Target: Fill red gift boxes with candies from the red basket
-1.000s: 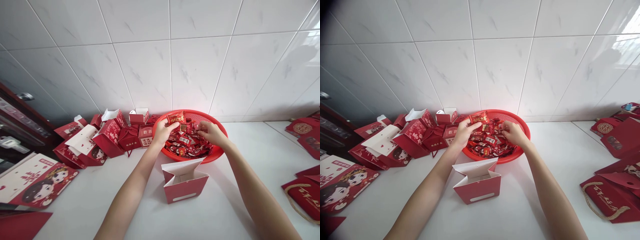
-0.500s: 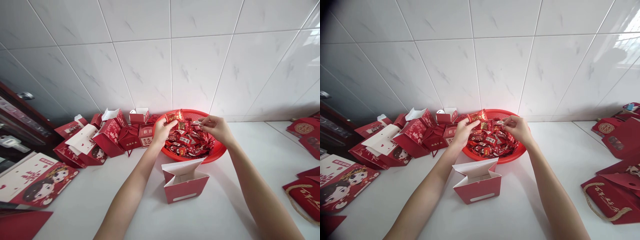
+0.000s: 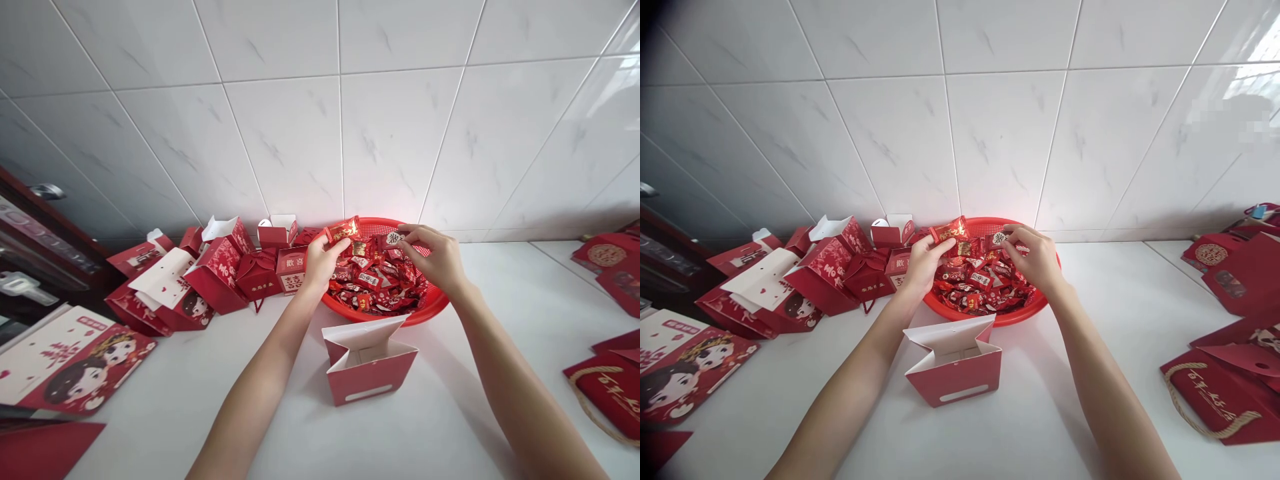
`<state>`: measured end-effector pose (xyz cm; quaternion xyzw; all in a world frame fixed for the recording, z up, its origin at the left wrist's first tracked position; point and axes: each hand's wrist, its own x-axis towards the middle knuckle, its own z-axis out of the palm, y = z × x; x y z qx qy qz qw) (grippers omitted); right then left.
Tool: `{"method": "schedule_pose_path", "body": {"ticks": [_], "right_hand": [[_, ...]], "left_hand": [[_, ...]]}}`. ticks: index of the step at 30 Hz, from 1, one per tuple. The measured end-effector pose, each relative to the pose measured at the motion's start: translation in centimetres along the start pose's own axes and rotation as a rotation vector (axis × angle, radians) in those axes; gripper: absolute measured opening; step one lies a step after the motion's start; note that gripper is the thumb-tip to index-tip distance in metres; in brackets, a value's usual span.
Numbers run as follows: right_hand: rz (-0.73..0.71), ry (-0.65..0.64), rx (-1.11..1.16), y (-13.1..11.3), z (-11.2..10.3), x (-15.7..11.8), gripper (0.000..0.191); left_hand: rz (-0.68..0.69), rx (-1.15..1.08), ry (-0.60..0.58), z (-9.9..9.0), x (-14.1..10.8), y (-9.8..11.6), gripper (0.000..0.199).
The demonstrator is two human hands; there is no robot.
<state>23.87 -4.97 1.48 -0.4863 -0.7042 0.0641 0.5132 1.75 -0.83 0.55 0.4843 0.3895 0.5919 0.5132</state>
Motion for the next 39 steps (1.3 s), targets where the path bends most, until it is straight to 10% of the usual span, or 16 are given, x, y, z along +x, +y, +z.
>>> {"method": "schedule_pose_path", "body": {"ticks": [26,39], "right_hand": [[0.384,0.054,0.664,-1.4,0.6,0.2,0.036],[0.372,0.09,0.378,-2.3,2.2,-0.3,0.023]], "left_hand": [[0.026,0.028,-0.158,0.3,-0.3,-0.1,0.031],[0.13,0.12,-0.302,0.5,-0.8,0.3,0.036]]}}
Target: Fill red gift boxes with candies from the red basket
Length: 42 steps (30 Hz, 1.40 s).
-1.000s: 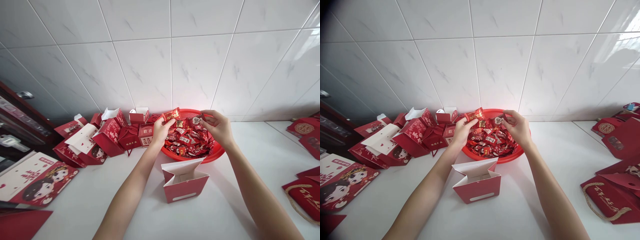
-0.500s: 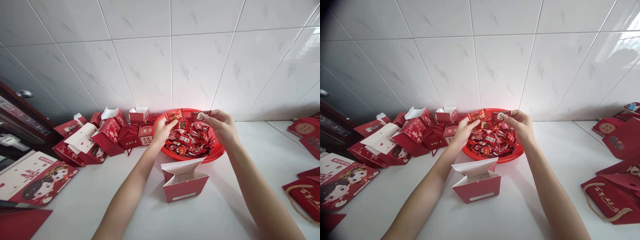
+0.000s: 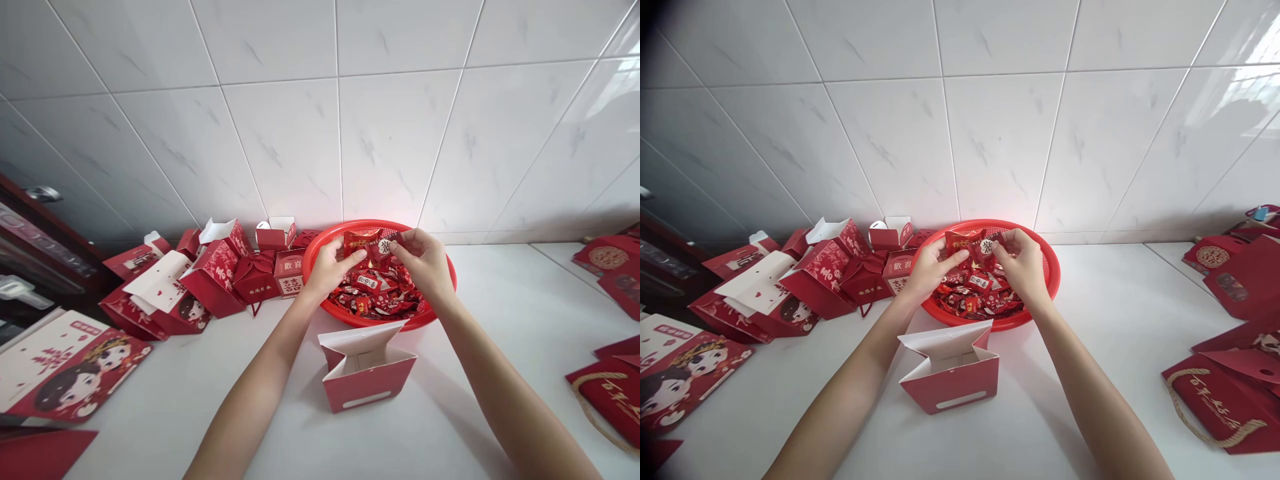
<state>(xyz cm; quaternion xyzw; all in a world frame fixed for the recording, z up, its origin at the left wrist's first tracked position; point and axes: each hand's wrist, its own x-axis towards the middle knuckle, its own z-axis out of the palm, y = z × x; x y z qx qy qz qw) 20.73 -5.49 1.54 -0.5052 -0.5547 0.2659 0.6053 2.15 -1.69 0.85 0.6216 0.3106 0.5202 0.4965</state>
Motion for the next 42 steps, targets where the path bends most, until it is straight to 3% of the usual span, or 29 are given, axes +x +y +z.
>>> {"method": "schedule_pose_path", "body": {"ticks": [12,16,20,23,25,27,32,34,38,42], "right_hand": [[-0.069,-0.013,0.036,-1.0,0.8,-0.7,0.016],[-0.045,-0.063,0.077,-0.9,0.6,-0.5,0.028],[-0.024,-0.045,0.105,-1.1,0.0,0.0,0.039],[0.015,-0.052,0.072,-1.1,-1.0,0.4,0.036],[0.039,-0.134,-0.025,-0.9,-1.7,0.8,0.031],[0.056,-0.298,-0.166,-0.6,-2.3,1.0,0.025],[0.091,-0.944,-0.534,-0.6,-1.8,0.4,0.026],[0.129,-1.128,-0.68,-0.8,-1.0,-0.1,0.029],[0.197,-1.149,-0.866,-0.8,0.2,-0.7,0.039],[0.148,-1.214,-0.816,-0.4,0.4,-0.5,0.037]], "left_hand": [[0.088,0.023,-0.011,-0.2,0.1,-0.2,0.038],[0.112,0.026,0.017,-0.2,0.1,-0.3,0.034],[0.106,0.002,0.108,-0.3,0.2,-0.5,0.033],[0.073,-0.051,0.235,-0.4,0.4,-0.6,0.031],[0.041,-0.129,0.309,-0.5,0.5,-0.5,0.032],[0.001,-0.207,0.35,-0.5,0.6,-0.4,0.035],[-0.043,-0.268,0.373,-0.4,0.7,-0.1,0.038],[-0.057,-0.279,0.372,-0.4,0.7,0.0,0.038],[-0.087,-0.261,0.358,-0.4,0.6,0.1,0.039],[-0.075,-0.244,0.338,-0.4,0.4,0.3,0.039]]}}
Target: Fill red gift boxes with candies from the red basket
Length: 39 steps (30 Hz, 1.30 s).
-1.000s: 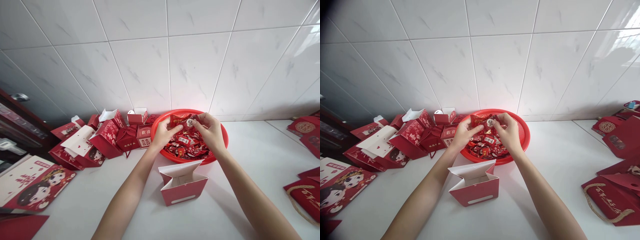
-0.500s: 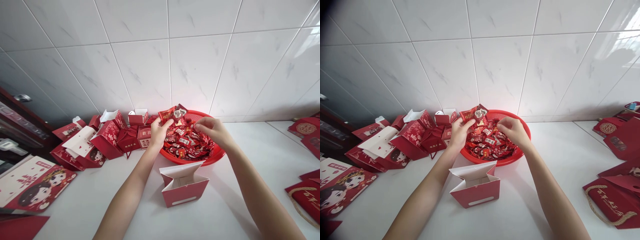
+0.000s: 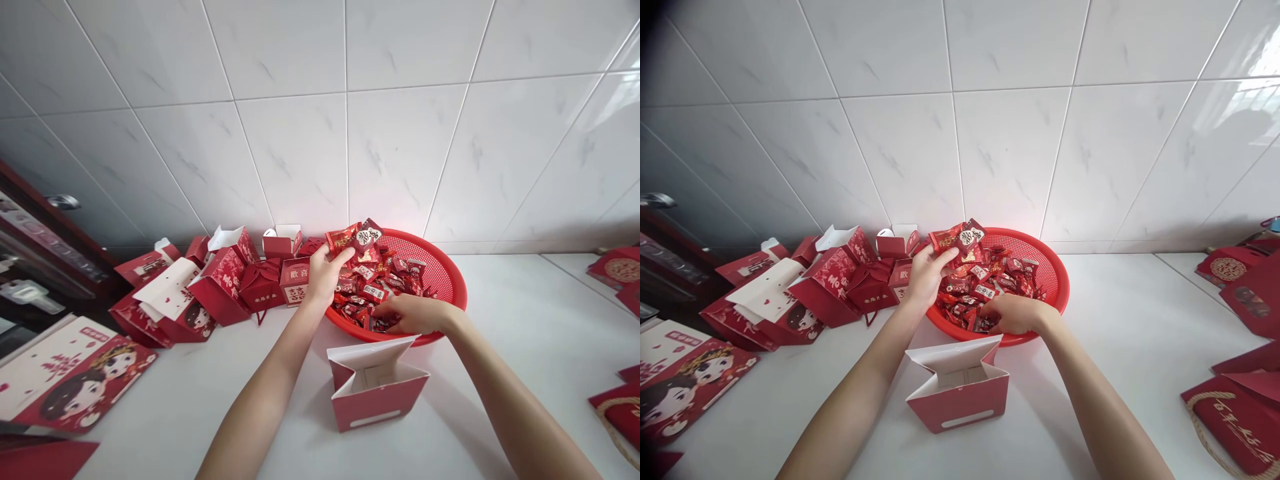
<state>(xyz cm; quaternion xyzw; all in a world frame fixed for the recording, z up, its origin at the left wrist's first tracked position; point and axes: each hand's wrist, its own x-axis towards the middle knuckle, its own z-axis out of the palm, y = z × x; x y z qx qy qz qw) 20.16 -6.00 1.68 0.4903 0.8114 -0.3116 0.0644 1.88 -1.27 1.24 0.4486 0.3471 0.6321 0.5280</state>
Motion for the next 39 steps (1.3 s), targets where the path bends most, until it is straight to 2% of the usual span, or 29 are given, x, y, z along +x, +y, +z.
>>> {"method": "schedule_pose_path", "body": {"ticks": [3,6,8,13,17,19,21,23,27,30,33,39], "right_hand": [[-0.034,-0.014,-0.02,0.1,0.0,0.2,0.02],[-0.001,0.046,-0.046,0.1,-0.1,0.2,0.011],[0.006,0.112,-0.019,0.4,-0.4,0.0,0.014],[-0.074,0.284,0.272,2.8,-1.4,-1.0,0.018],[0.046,0.493,0.141,4.6,-1.8,-1.3,0.015],[0.09,0.529,0.09,4.5,-1.7,-1.3,0.024],[0.072,0.556,0.078,3.6,-1.5,-1.2,0.036],[0.003,0.529,0.093,2.2,-1.0,-1.0,0.041],[-0.187,0.246,0.123,-0.2,0.1,-0.2,0.048],[-0.152,0.087,0.047,-0.8,0.6,0.4,0.056],[-0.066,0.078,-0.025,-0.6,0.8,0.8,0.06],[-0.02,0.092,-0.071,-0.4,0.7,0.7,0.062]], "left_hand": [[-0.011,0.0,-0.003,0.0,-0.1,0.1,0.04],[-0.02,-0.006,-0.009,-0.1,0.0,0.0,0.042],[-0.018,-0.012,-0.018,-0.1,0.1,-0.1,0.043],[-0.015,-0.023,-0.03,-0.1,0.1,-0.2,0.041],[-0.017,-0.014,-0.021,-0.1,0.0,-0.1,0.042],[-0.011,-0.009,-0.015,-0.1,0.1,-0.1,0.042],[-0.005,-0.005,-0.01,-0.2,0.1,-0.2,0.041],[0.0,-0.001,-0.009,-0.2,0.1,-0.2,0.04],[0.006,0.013,-0.013,-0.1,0.0,-0.3,0.039],[0.0,0.019,-0.015,-0.1,0.0,-0.2,0.041],[-0.004,0.029,-0.025,-0.1,0.0,-0.3,0.04],[0.0,0.01,-0.04,-0.1,0.1,-0.5,0.037]]}}
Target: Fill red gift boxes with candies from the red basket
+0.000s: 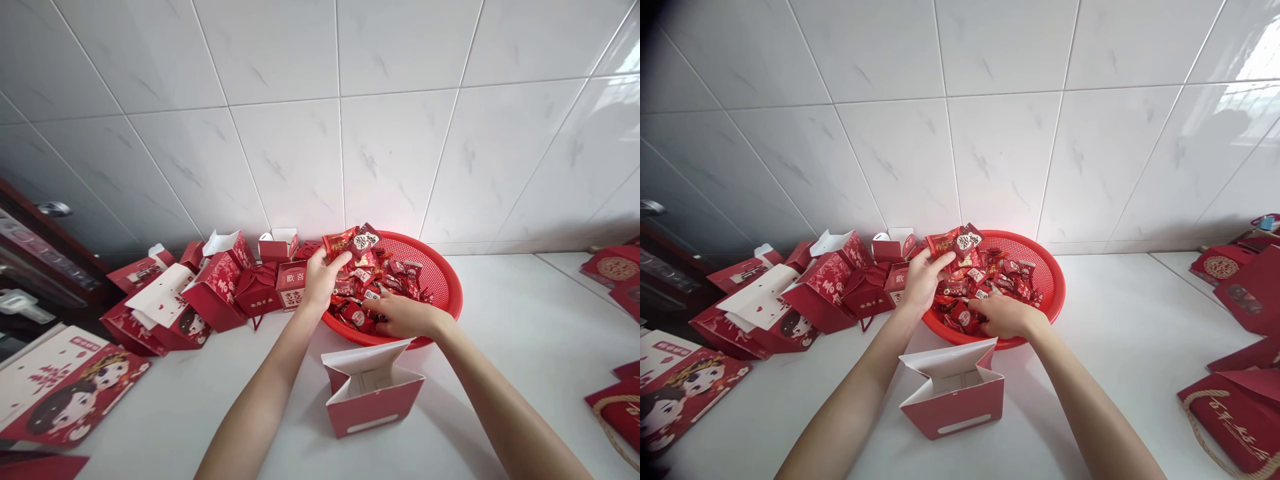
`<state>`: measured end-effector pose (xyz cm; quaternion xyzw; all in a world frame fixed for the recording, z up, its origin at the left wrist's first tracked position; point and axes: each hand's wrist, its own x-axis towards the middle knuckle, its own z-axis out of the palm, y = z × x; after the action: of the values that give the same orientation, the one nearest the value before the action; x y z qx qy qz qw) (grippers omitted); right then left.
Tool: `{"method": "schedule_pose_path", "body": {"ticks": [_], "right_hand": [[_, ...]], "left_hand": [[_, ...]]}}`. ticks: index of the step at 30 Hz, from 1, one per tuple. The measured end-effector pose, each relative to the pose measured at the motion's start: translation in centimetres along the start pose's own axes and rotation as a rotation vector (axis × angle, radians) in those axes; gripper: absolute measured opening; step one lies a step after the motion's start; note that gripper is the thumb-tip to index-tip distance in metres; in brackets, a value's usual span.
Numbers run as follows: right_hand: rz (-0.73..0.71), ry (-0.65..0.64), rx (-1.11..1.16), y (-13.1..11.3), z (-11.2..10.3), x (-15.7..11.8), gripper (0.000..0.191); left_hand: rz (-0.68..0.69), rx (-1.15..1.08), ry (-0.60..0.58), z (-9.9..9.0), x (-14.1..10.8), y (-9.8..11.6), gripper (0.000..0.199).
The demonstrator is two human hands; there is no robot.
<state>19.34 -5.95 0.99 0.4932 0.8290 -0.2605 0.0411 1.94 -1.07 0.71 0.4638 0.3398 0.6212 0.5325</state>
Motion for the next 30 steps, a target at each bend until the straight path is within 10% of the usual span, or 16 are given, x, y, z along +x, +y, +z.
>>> {"method": "schedule_pose_path", "body": {"ticks": [30], "right_hand": [[-0.205,0.033,0.272,0.2,-0.26,-0.32,0.033]], "left_hand": [[0.01,0.006,-0.002,0.09,-0.11,0.32,0.039]]}}
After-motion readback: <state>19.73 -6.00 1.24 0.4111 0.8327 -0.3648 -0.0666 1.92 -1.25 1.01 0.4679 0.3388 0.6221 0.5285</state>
